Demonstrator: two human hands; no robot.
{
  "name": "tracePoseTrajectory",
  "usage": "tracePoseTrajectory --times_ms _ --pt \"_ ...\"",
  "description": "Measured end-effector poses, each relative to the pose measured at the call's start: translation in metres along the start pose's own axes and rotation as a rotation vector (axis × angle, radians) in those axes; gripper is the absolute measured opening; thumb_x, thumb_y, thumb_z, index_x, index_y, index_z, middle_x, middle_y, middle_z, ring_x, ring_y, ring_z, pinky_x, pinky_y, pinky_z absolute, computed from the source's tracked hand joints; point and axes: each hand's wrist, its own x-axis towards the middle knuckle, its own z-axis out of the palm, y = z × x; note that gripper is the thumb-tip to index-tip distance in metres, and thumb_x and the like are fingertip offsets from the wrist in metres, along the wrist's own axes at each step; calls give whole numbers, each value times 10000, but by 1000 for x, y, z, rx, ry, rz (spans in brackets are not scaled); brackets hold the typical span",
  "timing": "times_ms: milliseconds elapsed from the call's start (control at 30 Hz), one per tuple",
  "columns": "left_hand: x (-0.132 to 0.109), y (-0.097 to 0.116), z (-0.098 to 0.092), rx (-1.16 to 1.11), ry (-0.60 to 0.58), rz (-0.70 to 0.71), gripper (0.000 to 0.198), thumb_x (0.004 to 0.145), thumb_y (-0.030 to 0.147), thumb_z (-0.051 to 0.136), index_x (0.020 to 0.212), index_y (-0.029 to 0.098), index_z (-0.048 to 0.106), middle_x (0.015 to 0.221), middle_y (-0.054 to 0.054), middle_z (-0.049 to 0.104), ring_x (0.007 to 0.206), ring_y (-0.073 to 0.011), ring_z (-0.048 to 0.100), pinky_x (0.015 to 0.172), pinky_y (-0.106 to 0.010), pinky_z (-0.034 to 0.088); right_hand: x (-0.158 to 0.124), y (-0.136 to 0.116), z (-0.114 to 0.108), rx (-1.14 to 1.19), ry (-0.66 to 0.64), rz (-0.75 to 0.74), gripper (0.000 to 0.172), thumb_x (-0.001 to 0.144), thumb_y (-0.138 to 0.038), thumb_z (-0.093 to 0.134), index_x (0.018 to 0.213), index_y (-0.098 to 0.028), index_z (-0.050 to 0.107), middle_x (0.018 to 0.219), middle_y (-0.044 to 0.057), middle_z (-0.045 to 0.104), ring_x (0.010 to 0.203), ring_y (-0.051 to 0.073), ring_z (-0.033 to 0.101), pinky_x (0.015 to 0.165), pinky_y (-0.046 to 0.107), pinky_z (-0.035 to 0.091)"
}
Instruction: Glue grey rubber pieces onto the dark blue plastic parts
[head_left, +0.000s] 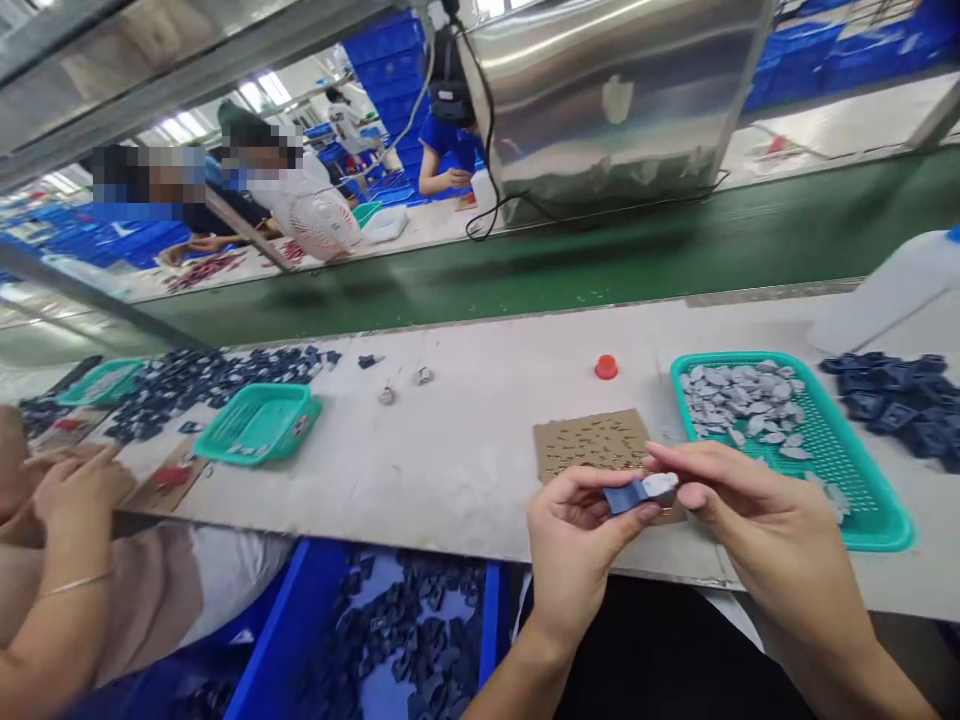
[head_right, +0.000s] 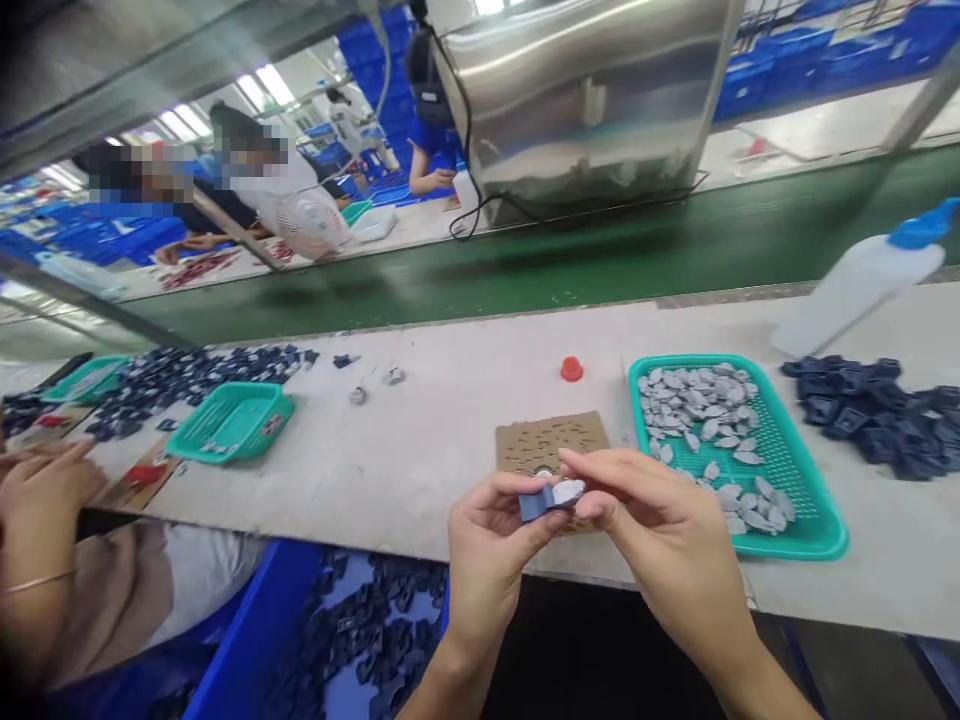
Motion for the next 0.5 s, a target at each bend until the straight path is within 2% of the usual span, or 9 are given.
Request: tracePoseTrajectory --times_ms 133,267,333,433,500 --pt "-3 3 -10 12 32 69 231 602 129 979 756 215 829 874 -77 844 893 -257 823 841 -328 679 8 8 18 99 -27 0 63 943 -430 785 967 -401 835 920 -11 798 877 172 751 713 225 639" --pt "-1 1 -21 93 103 136 221 622 123 970 764 224 834 873 -69 844 910 -258 820 868 -342 675 8 16 36 129 10 9 95 974 -347 745 935 -372 828 866 -2 781 831 181 740 658 261 622" --pt "6 -1 -28 118 106 109 219 627 154 973 781 210 829 886 -77 843 917 -262 817 882 -363 672 10 20 43 95 9 17 97 975 -328 740 948 -351 830 880 9 787 829 190 741 668 283 625" --pt "34 4 -41 307 -23 -20 215 658 197 949 831 183 822 913 -98 840 890 -257 808 858 -379 665 16 28 43 -2 5 39 120 968 -349 747 1053 -342 832 979 19 808 862 203 753 735 319 639" --pt "71 15 -51 544 -77 -43 176 681 168 915 831 174 822 937 -103 835 883 -243 791 856 -377 647 18 36 28 -110 56 46 270 968 -389 741 1230 -340 787 1111 31 800 899 211 754 830 370 637"
